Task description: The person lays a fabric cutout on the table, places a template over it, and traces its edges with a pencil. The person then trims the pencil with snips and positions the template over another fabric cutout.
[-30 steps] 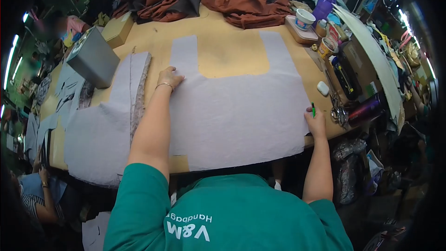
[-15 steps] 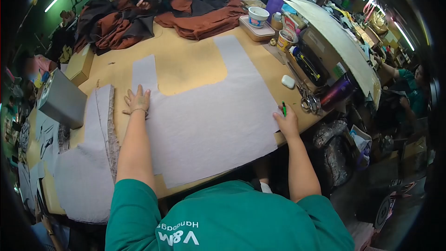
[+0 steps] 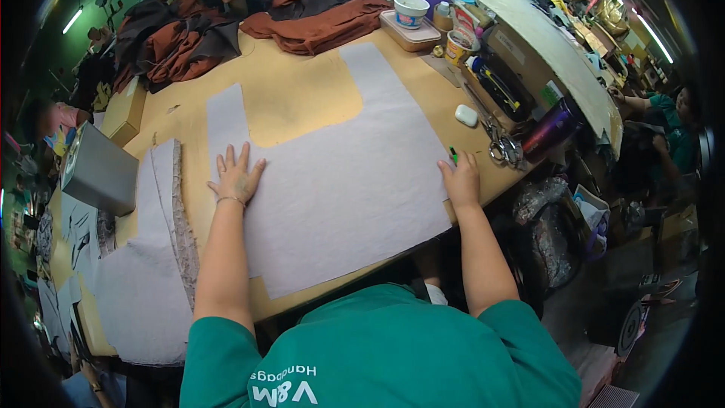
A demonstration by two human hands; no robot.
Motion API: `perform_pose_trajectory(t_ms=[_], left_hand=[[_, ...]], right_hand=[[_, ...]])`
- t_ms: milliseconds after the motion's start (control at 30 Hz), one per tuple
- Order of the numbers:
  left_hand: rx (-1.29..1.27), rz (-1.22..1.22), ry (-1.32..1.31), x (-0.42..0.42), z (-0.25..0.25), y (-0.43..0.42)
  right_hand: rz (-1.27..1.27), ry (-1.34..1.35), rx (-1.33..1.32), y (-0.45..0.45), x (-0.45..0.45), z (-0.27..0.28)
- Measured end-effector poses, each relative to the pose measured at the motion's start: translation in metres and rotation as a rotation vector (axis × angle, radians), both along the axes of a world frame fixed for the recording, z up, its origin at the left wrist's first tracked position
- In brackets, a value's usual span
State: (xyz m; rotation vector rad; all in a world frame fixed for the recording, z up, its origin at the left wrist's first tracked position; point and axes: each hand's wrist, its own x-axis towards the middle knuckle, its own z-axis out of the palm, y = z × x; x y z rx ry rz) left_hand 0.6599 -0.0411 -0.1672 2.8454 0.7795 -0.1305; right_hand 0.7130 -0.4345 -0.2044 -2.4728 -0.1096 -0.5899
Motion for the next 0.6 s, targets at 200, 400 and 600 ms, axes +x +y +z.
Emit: perform_pose_trajectory(t_ms=[200,400,600], left_hand=[[0.155,-0.017,-0.181,-0.006,-0.016,-0.010],[-0.021,-0.785,0.031,-0.089,0.019,-0.131],[-0.004,-0.809,-0.002,-0.094,0.003,-0.149]], right_hand=[[-0.052,-0.137,-0.012,-0.016,-0.025,0.012],[-0.285,-0.786,0.617,-0.123,-0.087,0.111],[-0.286,-0.569,1.346,-0.254,-0.078,0.150]])
